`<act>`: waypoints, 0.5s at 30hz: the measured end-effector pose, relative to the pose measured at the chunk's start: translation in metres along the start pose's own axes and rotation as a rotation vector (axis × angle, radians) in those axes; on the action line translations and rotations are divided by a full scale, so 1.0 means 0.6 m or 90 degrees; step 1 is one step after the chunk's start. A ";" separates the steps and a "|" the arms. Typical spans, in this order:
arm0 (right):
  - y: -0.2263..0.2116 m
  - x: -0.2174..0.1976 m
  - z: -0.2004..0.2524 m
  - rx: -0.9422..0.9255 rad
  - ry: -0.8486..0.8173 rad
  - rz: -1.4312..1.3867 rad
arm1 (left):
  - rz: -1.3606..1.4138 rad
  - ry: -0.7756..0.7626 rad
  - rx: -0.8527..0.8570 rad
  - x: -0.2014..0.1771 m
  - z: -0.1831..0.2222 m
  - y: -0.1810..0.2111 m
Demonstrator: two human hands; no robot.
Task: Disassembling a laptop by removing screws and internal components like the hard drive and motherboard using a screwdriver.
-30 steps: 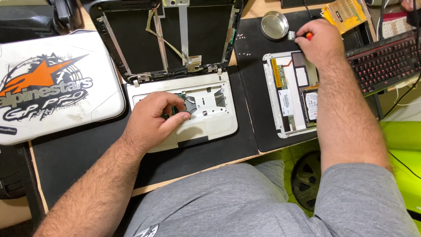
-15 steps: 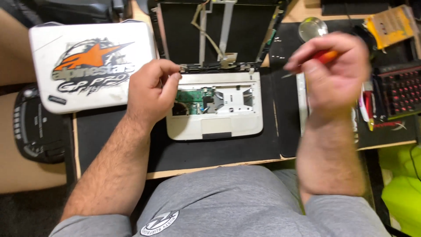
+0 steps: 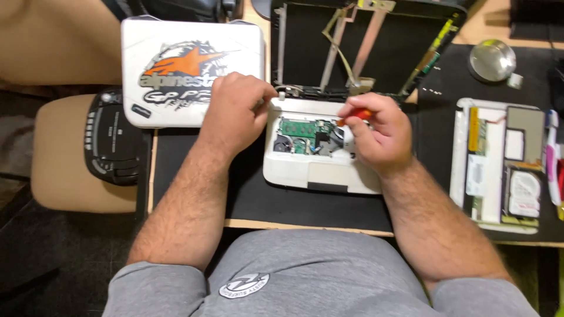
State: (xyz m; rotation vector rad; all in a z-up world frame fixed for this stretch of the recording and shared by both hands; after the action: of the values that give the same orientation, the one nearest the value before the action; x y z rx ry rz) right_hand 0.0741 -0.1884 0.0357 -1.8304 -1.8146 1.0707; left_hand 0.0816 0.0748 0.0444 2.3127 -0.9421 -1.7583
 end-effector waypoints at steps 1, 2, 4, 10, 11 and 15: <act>-0.002 0.001 -0.004 -0.004 0.000 -0.007 | -0.007 0.002 -0.003 -0.006 -0.003 0.000; -0.004 0.002 -0.003 0.014 0.000 -0.015 | -0.022 -0.023 -0.013 -0.005 -0.003 0.001; -0.007 0.006 0.001 0.034 0.001 -0.028 | -0.038 -0.050 -0.026 -0.007 -0.004 0.005; -0.025 0.037 0.004 0.086 -0.091 -0.111 | -0.043 -0.079 -0.030 0.006 -0.007 0.003; -0.027 0.042 0.005 0.080 -0.129 -0.066 | -0.029 -0.085 -0.020 0.011 -0.006 0.008; -0.016 0.041 0.006 0.066 -0.140 0.044 | -0.003 -0.134 -0.012 0.032 -0.005 0.027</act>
State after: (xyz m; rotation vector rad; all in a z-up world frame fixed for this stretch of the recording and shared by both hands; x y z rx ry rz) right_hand 0.0624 -0.1646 0.0334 -1.7853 -1.7875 1.4140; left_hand 0.0804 0.0508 0.0362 2.1511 -0.9456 -2.0344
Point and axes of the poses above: each hand's wrist, its own z-axis away from the middle knuckle, its own x-axis out of the palm, y = z × x, the point moved 5 cm from there along -z, towards the middle knuckle, and after that the axes turned 3 degrees about z, right-handed, at the moved point
